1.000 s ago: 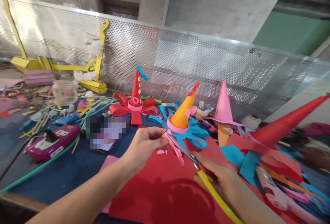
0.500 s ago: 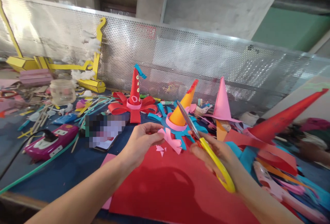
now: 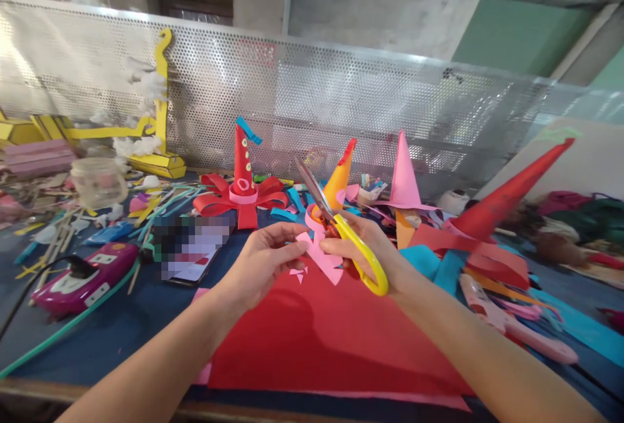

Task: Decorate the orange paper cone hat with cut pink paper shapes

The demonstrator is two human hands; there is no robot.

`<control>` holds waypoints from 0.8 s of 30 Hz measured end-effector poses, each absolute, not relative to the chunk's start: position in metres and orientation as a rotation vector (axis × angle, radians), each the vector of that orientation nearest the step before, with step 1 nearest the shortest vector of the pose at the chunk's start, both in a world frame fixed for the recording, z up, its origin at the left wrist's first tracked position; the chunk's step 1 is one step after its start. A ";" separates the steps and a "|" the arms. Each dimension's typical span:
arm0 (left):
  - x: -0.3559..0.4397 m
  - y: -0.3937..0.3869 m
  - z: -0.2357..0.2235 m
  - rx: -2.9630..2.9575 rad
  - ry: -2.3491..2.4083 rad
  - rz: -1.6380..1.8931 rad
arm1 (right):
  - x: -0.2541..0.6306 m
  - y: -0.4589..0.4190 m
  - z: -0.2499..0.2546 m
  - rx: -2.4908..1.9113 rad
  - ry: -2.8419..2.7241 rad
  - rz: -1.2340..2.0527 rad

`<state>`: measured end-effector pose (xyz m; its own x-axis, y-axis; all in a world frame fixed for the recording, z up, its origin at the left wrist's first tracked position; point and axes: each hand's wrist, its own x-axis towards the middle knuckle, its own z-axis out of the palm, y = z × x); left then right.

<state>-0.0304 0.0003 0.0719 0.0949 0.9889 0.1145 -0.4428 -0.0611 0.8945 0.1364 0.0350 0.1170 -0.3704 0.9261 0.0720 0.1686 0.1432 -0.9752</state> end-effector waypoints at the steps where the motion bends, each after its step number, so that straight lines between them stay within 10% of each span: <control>1: -0.030 0.001 0.072 0.971 0.731 1.360 | 0.137 0.037 0.116 -1.061 -1.676 1.294; 24: -0.023 0.005 0.065 0.818 0.806 1.585 | 0.137 0.036 0.093 -1.012 -1.496 1.222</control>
<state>-0.0232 0.0047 0.0647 -0.1368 0.9870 0.0845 -0.5133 -0.1436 0.8461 0.1371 0.0364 0.0928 -0.2341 0.9601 0.1532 0.0417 0.1673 -0.9850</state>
